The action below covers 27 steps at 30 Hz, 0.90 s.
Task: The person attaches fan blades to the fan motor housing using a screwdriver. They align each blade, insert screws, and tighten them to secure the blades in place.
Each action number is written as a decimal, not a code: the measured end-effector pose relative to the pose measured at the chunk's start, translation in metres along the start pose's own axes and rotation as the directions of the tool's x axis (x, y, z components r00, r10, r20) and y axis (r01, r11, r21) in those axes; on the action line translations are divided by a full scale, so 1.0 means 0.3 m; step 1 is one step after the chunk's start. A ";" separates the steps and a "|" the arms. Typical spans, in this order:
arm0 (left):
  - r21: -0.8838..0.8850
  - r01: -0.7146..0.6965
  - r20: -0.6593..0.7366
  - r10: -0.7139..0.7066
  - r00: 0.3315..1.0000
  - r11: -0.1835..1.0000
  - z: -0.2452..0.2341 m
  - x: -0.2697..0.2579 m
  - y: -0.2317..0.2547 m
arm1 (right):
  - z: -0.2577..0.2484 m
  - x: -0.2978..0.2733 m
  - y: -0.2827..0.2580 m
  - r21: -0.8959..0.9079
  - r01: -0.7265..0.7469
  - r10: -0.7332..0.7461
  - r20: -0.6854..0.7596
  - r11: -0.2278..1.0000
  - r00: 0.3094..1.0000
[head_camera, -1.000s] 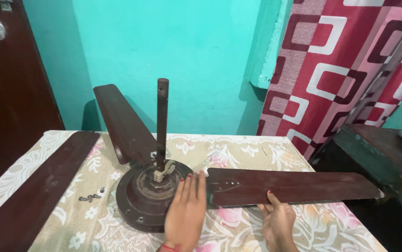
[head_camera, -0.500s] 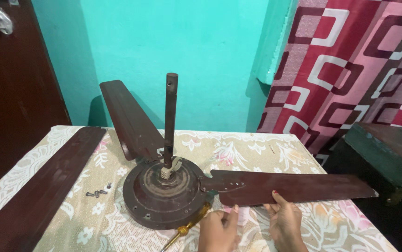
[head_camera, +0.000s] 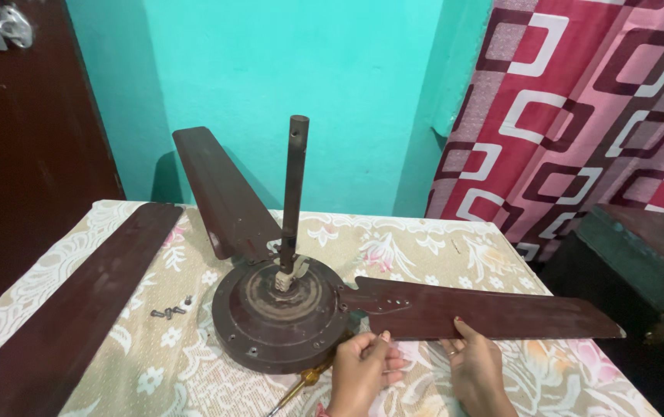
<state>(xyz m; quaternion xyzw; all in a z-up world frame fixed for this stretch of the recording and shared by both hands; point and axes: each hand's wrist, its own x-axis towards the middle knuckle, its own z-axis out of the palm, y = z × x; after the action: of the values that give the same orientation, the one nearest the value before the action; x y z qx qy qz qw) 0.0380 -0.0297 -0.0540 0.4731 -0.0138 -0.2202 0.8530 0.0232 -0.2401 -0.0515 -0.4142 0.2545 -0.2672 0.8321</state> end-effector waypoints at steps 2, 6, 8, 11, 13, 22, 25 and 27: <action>0.018 -0.014 0.001 0.014 1.000 1.000 0.007 -0.012 0.009 | -0.006 0.015 0.010 0.039 0.021 -0.020 -0.036 0.999 0.999; 0.308 -0.093 -0.040 0.111 0.993 0.947 0.040 -0.073 0.038 | -0.041 0.057 0.045 -0.020 0.109 -0.110 -0.099 0.994 0.989; 0.390 -0.145 -0.032 0.170 0.985 0.909 0.059 -0.104 0.058 | -0.048 0.071 0.072 -0.049 0.156 -0.162 -0.140 0.986 0.977; 0.478 -0.217 -0.026 0.261 0.965 0.851 0.068 -0.142 0.076 | -0.058 0.076 0.097 -0.087 0.260 -0.270 -0.126 0.962 0.955; 0.572 -0.238 -0.040 0.316 0.948 0.785 0.071 -0.155 0.082 | -0.058 0.075 0.098 -0.104 0.297 -0.309 -0.134 0.949 0.942; 0.811 -0.442 0.228 0.488 0.842 0.384 0.073 -0.199 0.049 | -0.005 0.003 0.103 -0.668 0.383 -0.639 -0.182 0.638 0.748; 0.797 -0.604 0.523 0.478 0.705 0.020 0.019 -0.215 0.075 | 0.038 -0.100 0.088 -0.791 0.386 -0.726 -0.103 0.474 0.680; 0.704 -0.659 0.696 0.441 0.567 -0.264 -0.045 -0.227 0.102 | 0.084 -0.181 0.076 -0.854 0.479 -0.851 0.091 0.200 0.518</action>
<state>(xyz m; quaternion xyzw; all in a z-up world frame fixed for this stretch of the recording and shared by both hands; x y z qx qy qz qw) -0.0094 0.0217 -0.0239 0.8138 -0.4395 0.2276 0.3047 0.0052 -0.1790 -0.0460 -0.7408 0.2975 -0.5414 0.2637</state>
